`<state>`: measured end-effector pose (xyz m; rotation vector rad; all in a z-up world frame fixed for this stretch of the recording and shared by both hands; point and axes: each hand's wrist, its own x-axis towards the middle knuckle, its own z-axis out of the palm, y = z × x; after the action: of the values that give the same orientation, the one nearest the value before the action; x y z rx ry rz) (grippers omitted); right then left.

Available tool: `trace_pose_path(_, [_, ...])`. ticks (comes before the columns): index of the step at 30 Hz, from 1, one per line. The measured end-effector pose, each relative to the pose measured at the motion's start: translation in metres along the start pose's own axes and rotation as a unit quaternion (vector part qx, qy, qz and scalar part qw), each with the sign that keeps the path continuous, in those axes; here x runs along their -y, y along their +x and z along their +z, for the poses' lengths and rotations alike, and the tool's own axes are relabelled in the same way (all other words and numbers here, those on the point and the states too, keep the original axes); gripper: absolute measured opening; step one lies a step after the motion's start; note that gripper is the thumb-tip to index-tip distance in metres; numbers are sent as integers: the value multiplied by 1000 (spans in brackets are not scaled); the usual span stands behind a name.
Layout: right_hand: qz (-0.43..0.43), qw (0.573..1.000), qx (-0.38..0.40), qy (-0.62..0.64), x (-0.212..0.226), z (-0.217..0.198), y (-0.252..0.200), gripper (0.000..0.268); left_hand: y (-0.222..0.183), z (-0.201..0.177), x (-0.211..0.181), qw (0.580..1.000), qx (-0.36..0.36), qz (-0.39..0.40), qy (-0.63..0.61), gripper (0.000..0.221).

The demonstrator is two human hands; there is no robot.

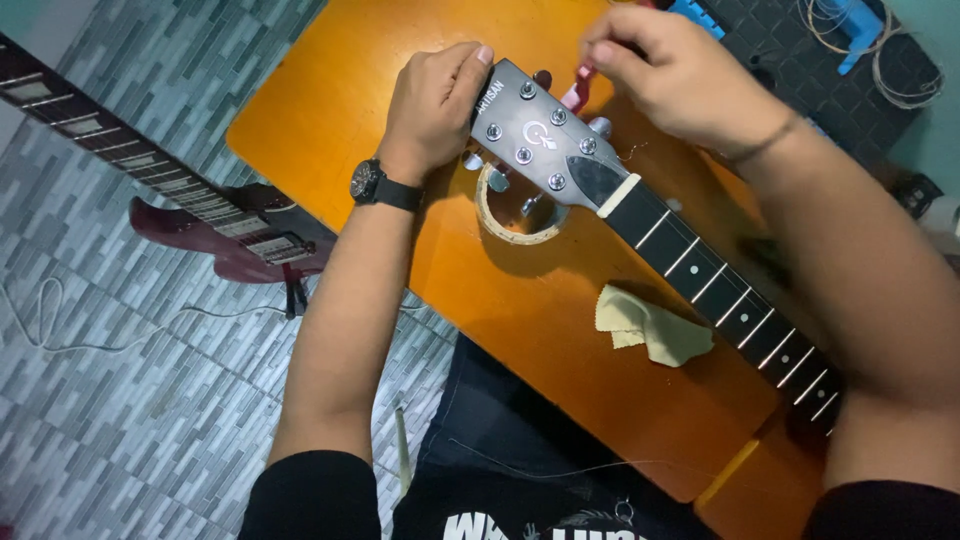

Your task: Restringing an acoustic guitar by coiling the string and using a manual string winder on the tuning peg.

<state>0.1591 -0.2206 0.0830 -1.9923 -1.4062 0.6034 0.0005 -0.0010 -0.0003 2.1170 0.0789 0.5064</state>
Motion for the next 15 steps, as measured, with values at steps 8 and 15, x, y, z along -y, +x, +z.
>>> trace_pose_path(8, [157, 983, 66, -68, -19, 23, 19, 21, 0, -1, 0, 1000, -1, 1, 9, 44])
trace_pose_path(15, [198, 970, 101, -98, 25, -14, -19, 30, 2, 0, 5, 1000, -12, 17, 18, 43])
